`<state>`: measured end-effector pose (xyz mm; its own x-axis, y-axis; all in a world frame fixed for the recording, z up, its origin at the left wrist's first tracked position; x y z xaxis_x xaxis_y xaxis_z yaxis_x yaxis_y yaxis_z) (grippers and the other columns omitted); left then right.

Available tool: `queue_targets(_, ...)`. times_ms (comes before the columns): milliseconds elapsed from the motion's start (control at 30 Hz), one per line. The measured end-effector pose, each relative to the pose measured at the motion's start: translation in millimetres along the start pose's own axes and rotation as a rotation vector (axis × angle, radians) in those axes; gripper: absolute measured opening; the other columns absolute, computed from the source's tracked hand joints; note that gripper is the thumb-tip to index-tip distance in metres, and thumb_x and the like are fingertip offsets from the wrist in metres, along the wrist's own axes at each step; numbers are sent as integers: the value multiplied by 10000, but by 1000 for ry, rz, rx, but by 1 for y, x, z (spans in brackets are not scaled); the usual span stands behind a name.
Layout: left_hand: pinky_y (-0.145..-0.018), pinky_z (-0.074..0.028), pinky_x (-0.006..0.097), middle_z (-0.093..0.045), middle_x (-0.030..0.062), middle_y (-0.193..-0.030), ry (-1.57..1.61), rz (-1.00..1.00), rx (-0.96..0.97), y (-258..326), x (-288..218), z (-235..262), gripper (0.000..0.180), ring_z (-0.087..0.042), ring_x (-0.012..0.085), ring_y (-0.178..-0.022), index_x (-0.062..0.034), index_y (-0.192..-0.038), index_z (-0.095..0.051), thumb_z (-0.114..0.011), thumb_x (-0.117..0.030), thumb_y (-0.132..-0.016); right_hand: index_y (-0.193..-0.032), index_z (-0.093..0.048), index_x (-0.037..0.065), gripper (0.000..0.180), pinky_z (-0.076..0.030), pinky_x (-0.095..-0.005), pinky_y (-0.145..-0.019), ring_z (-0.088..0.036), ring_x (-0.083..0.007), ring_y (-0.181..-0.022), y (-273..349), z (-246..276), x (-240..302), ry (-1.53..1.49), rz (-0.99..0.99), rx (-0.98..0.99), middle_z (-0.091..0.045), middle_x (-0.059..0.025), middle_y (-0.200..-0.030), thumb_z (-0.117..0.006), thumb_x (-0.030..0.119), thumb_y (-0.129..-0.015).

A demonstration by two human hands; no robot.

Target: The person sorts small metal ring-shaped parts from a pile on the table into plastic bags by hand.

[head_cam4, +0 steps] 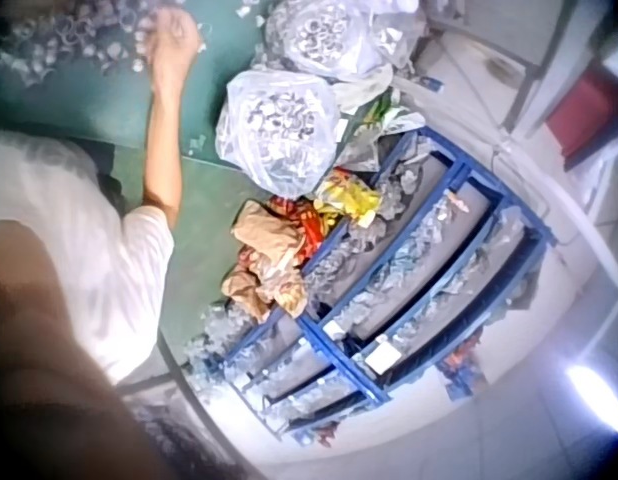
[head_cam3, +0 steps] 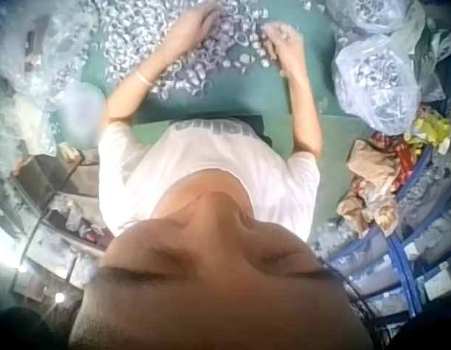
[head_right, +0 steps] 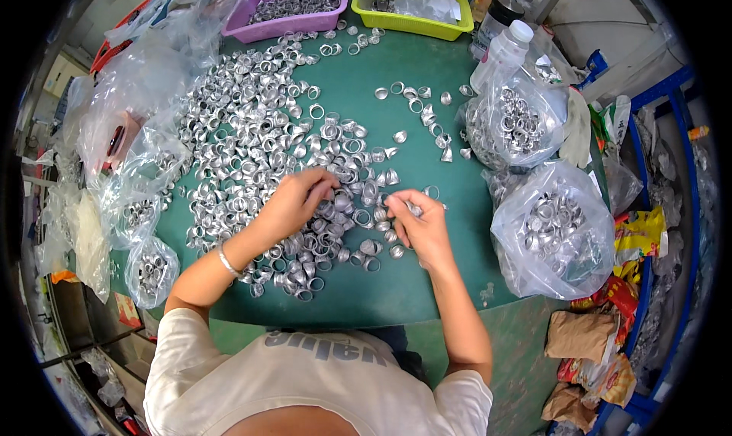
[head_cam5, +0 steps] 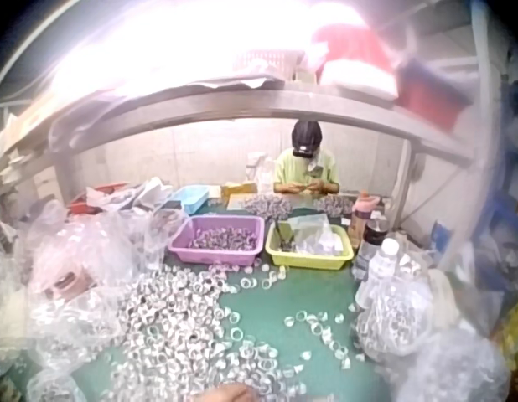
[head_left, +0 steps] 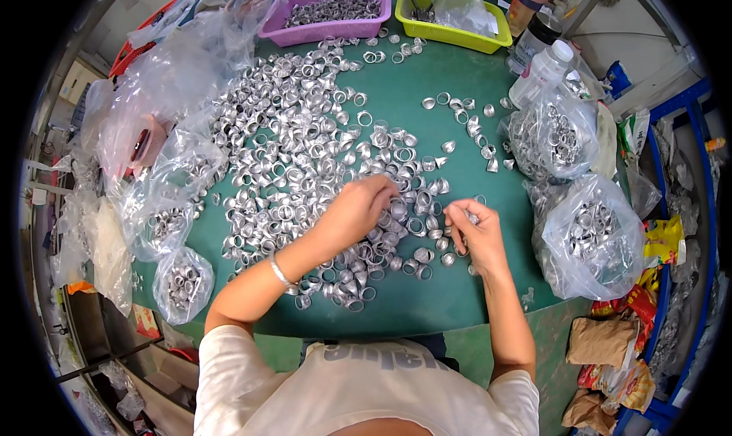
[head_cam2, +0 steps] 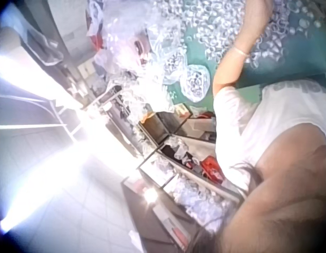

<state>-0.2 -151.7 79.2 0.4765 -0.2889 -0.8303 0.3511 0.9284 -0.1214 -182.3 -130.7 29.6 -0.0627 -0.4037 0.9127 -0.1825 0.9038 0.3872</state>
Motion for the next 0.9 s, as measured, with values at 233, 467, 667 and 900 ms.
queue_targets(233,-621,-446,345,-588,149,-787,-82,-54,-185,-11,-12,33,120,-576,289,-687,9,-914,-607,-534,26,-820,-869,-663,40,160,-421,-355,-517,-537,-249,-554,9,-35,54,922,588,-160,-565,-107,-694,-706,96,-725)
queue_targets(467,-700,-459,354,-541,114,-926,-192,24,-7,40,-5,24,247,-558,290,-822,-16,-974,-604,-665,-26,-736,-897,-648,11,154,-428,-333,-550,-555,-245,-601,16,-52,35,710,473,38,-574,-105,-727,-667,76,-758)
queue_targets(667,-720,-448,375,-512,114,-896,-380,-95,3,32,-17,0,193,-529,308,-830,-2,-853,-586,-696,-61,-706,-901,-627,4,147,-445,-349,-569,-558,-296,-604,10,-78,18,933,553,51,-575,-120,-752,-637,63,-767)
queue_targets(900,-627,-428,287,-562,114,-955,473,230,-12,32,12,13,61,-518,169,-712,-28,-806,-569,-608,-75,-805,-843,-581,15,91,-313,-218,-414,-466,-116,-563,13,-46,-18,-129,-43,252,-593,-94,-904,-569,102,-865)
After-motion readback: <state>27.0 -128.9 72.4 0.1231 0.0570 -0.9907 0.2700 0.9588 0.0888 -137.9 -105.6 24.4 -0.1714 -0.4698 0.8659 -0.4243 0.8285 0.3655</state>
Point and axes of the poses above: each hand's wrist, its own y-axis away from the middle knuckle, its own z-axis out of the back of the hand, x = y × z, the point moved 9 cm from there along -y, towards the middle knuckle
